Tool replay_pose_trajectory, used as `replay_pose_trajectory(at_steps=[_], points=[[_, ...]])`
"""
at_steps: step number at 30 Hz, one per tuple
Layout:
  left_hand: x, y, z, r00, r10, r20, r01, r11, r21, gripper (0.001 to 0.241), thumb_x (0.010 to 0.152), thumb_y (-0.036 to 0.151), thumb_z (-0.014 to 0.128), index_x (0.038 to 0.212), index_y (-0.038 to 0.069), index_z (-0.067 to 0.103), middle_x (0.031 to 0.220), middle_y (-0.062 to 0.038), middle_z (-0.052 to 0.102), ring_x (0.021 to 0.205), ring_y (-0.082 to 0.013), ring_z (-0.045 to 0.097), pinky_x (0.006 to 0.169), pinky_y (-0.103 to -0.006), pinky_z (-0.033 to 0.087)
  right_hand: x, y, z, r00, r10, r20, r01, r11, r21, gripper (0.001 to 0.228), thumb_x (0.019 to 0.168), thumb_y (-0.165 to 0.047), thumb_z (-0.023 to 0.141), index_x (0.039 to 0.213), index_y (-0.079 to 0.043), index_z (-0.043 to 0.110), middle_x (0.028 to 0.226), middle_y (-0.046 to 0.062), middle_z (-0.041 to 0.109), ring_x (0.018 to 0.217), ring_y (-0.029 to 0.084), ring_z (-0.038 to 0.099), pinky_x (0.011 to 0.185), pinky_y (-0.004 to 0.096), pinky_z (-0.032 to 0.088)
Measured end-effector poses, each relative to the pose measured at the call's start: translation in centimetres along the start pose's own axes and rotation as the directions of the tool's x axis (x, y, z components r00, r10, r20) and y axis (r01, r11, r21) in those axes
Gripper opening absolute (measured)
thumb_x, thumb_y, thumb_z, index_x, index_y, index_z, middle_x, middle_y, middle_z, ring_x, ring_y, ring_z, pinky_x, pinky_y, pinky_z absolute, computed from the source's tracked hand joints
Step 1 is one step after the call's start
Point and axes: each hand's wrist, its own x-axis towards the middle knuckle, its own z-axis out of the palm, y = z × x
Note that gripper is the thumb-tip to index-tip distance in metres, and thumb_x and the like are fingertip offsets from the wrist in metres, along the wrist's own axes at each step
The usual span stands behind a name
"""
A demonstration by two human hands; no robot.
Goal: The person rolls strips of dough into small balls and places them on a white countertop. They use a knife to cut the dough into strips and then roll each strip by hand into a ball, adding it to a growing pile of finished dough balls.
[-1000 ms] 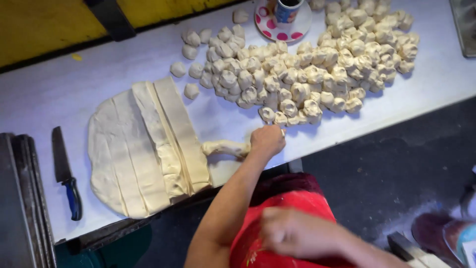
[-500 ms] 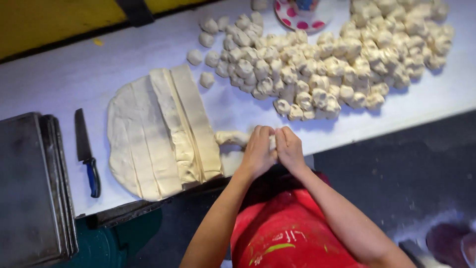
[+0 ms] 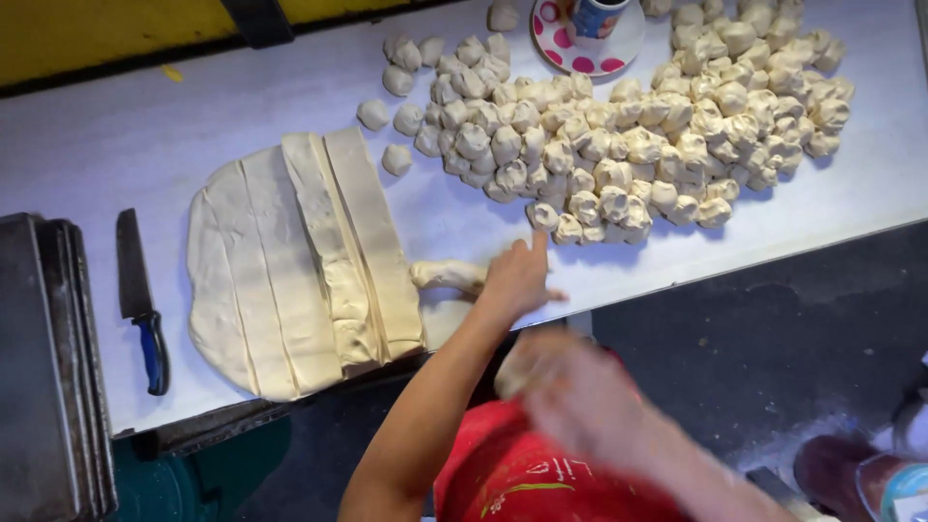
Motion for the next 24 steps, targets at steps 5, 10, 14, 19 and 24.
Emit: replay_pose_trajectory(at_steps=[5, 10, 14, 19, 24], points=[[-2.3, -5.7, 4.1, 0.893, 0.231, -0.386, -0.152, 0.962, 0.225, 0.031, 0.075, 0.015, 0.079, 0.100, 0.003, 0.066, 0.085, -0.014, 0.062, 0.083, -0.0383, 0.069, 0.073, -0.0518, 0.056, 11.1, -0.4, -8.3, 0.661, -0.739, 0.130, 0.297, 0.098, -0.950, 0.027, 0.101, -0.012, 0.068, 0.123, 0.004, 0.063, 0.117, 0.024, 0.064, 0.118, 0.046, 0.060, 0.103, 0.052, 0.047], [-3.1, -6.8, 2.9, 0.833, 0.285, -0.475, -0.286, 0.956, 0.072, 0.027, 0.067, 0.011, 0.079, 0.088, 0.008, 0.062, 0.081, -0.013, 0.057, 0.083, -0.0380, 0.064, 0.077, -0.0492, 0.052, 16.3, 7.1, -6.3, 0.880, -0.465, -0.101, 0.161, 0.490, -0.857, 0.033, 0.111, -0.034, 0.053, 0.103, -0.006, 0.068, 0.098, 0.015, 0.067, 0.107, 0.038, 0.064, 0.095, 0.046, 0.049], [-4.8, -3.7, -0.3, 0.906, 0.129, -0.404, -0.234, 0.946, -0.225, 0.050, 0.070, 0.012, 0.076, 0.113, 0.001, 0.051, 0.100, -0.022, 0.055, 0.103, -0.0486, 0.060, 0.093, -0.0566, 0.049, 17.8, 5.9, -5.2, 0.870, -0.379, -0.315, -0.001, 0.637, -0.771, 0.036, 0.110, -0.036, 0.049, 0.088, -0.008, 0.059, 0.080, 0.021, 0.064, 0.089, 0.040, 0.068, 0.075, 0.048, 0.050], [0.3, -3.4, 3.7, 0.962, 0.066, -0.265, -0.070, 0.998, -0.006, 0.022, 0.076, 0.030, 0.069, 0.088, 0.013, 0.062, 0.075, -0.006, 0.067, 0.079, -0.0342, 0.074, 0.072, -0.0498, 0.053, 15.8, 2.4, -8.9, 0.929, -0.286, -0.235, -0.093, 0.434, -0.896, 0.038, 0.107, -0.042, 0.051, 0.086, -0.012, 0.061, 0.078, 0.020, 0.066, 0.091, 0.042, 0.069, 0.070, 0.048, 0.052], [3.8, -3.7, -1.1, 0.979, -0.203, -0.018, 0.201, 0.977, -0.070, 0.034, 0.091, 0.034, 0.057, 0.092, 0.007, 0.077, 0.087, -0.017, 0.077, 0.094, -0.0391, 0.077, 0.081, -0.0536, 0.056, 3.0, -7.1, 2.0, 0.899, 0.143, 0.414, 0.183, 0.735, -0.653, 0.009, 0.086, -0.017, 0.073, 0.085, -0.014, 0.081, 0.080, 0.009, 0.077, 0.079, 0.028, 0.073, 0.068, 0.043, 0.055]])
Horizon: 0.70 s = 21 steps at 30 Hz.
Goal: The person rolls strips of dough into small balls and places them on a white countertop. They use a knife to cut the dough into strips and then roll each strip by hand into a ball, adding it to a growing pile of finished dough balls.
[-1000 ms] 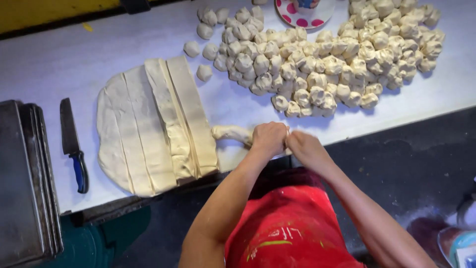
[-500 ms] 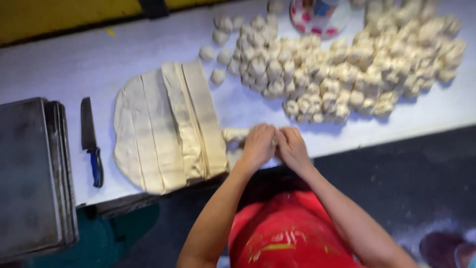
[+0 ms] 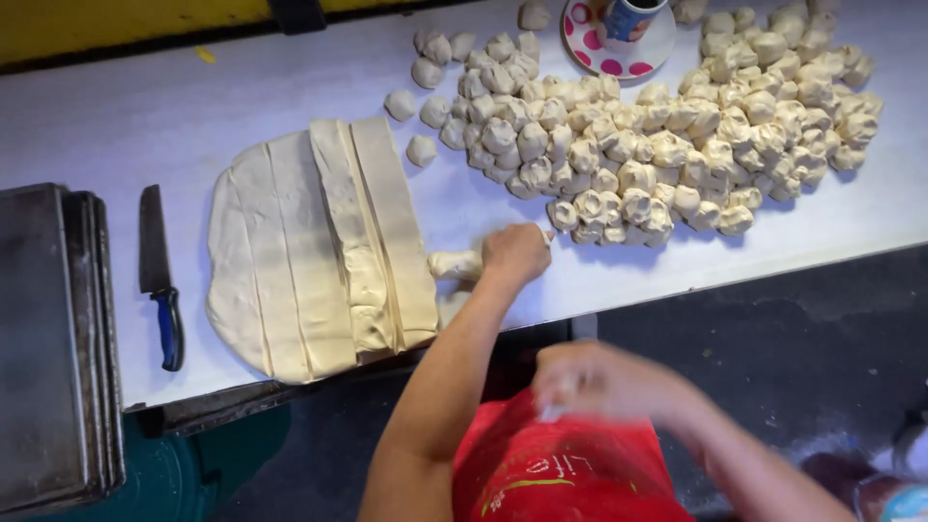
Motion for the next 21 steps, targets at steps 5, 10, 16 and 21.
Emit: replay_pose_trajectory(at_steps=[5, 10, 16, 21], points=[[-7.2, 0.8, -3.5, 0.967, 0.250, -0.043, -0.244, 0.964, 0.108, 0.092, 0.072, 0.045, 0.087, 0.145, 0.007, 0.045, 0.125, -0.026, 0.062, 0.118, -0.0485, 0.064, 0.102, -0.0627, 0.048, 3.4, 7.3, -8.0, 0.786, -0.411, -0.463, 0.026, 0.769, -0.639, 0.021, 0.093, -0.010, 0.072, 0.113, -0.002, 0.067, 0.118, 0.020, 0.062, 0.115, 0.041, 0.058, 0.096, 0.048, 0.046], [-7.7, -7.0, -1.9, 0.918, 0.326, -0.226, -0.224, 0.896, 0.383, 0.084, 0.065, 0.053, 0.088, 0.135, 0.017, 0.059, 0.110, -0.013, 0.059, 0.109, -0.0373, 0.060, 0.103, -0.0554, 0.042, 8.1, 15.9, -6.7, 0.803, -0.473, -0.363, 0.003, 0.611, -0.791, 0.038, 0.086, -0.010, 0.072, 0.122, 0.000, 0.065, 0.130, 0.022, 0.062, 0.128, 0.044, 0.056, 0.109, 0.050, 0.046], [-8.3, -6.1, 0.4, 0.706, 0.436, -0.558, -0.251, 0.891, 0.378, 0.052, 0.069, 0.053, 0.084, 0.099, 0.016, 0.063, 0.080, -0.004, 0.057, 0.073, -0.0268, 0.065, 0.062, -0.0425, 0.055, 9.8, 17.2, -4.8, 0.808, -0.341, -0.481, -0.122, 0.701, -0.703, 0.049, 0.083, -0.021, 0.077, 0.130, -0.017, 0.064, 0.107, 0.009, 0.061, 0.104, 0.037, 0.063, 0.085, 0.044, 0.056], [-8.6, -2.8, 4.1, 0.764, 0.331, -0.554, -0.192, 0.936, 0.296, 0.063, 0.059, 0.049, 0.091, 0.103, 0.015, 0.062, 0.088, -0.006, 0.054, 0.083, -0.0296, 0.060, 0.067, -0.0460, 0.050, 6.2, 19.7, -6.8, 0.818, -0.284, -0.500, -0.219, 0.651, -0.727, 0.063, 0.082, -0.023, 0.079, 0.142, -0.015, 0.061, 0.125, 0.013, 0.060, 0.118, 0.037, 0.057, 0.098, 0.046, 0.052]])
